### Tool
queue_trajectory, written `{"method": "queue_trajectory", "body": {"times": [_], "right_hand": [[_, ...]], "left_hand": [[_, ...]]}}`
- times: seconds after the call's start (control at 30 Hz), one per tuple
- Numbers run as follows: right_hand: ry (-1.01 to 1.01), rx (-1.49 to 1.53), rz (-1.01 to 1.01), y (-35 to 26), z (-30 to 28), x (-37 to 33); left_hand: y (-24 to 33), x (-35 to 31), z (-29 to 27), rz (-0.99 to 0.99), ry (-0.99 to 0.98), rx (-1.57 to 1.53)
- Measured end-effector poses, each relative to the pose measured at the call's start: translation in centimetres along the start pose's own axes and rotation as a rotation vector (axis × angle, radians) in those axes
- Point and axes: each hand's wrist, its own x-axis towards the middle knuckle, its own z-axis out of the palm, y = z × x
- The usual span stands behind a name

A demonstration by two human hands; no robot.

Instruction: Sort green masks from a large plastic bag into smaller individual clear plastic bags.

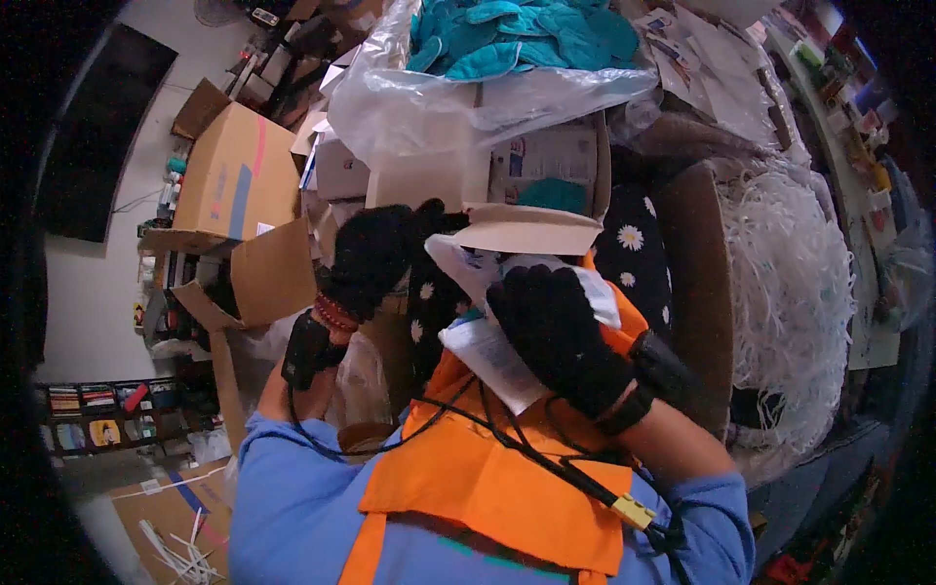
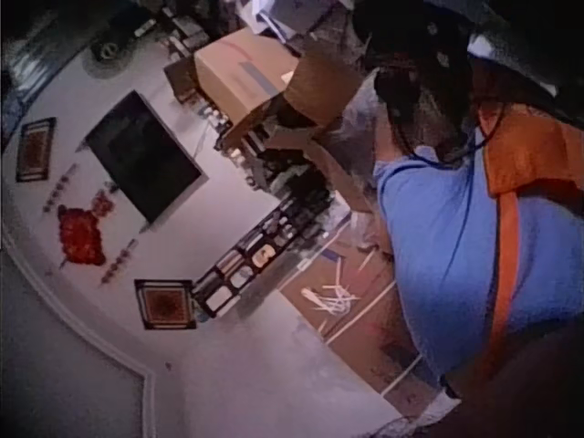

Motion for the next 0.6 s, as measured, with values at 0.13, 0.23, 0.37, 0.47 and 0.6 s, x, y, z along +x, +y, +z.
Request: {"method": "queue_trajectory", "body": {"times": [0.13,0.23,0.37,0.47,0.6], "right_hand": [[-0.007,0.581,0.101,0.4,-0.6,0.4],[0.069,0.513,0.141,1.1,-3.2,2.0],[0.165,0.24,0.232,4.6,-2.1,3.1],[0.152,0.236,0.229,5.2,0.8,2.6],[0.067,0.193,0.277,5.4,2.3,1.7]], "left_hand": [[0.7,3.7,-1.3,0.311,0.231,0.116],[1.1,8.2,4.6,0.436,0.367,-0.052],[4.8,15.7,8.8,0.314,-0.032,-0.169],[1.8,21.1,15.5,0.388,0.641,-0.102],[0.3,24.6,16.0,0.326,0.189,-0.054]]}}
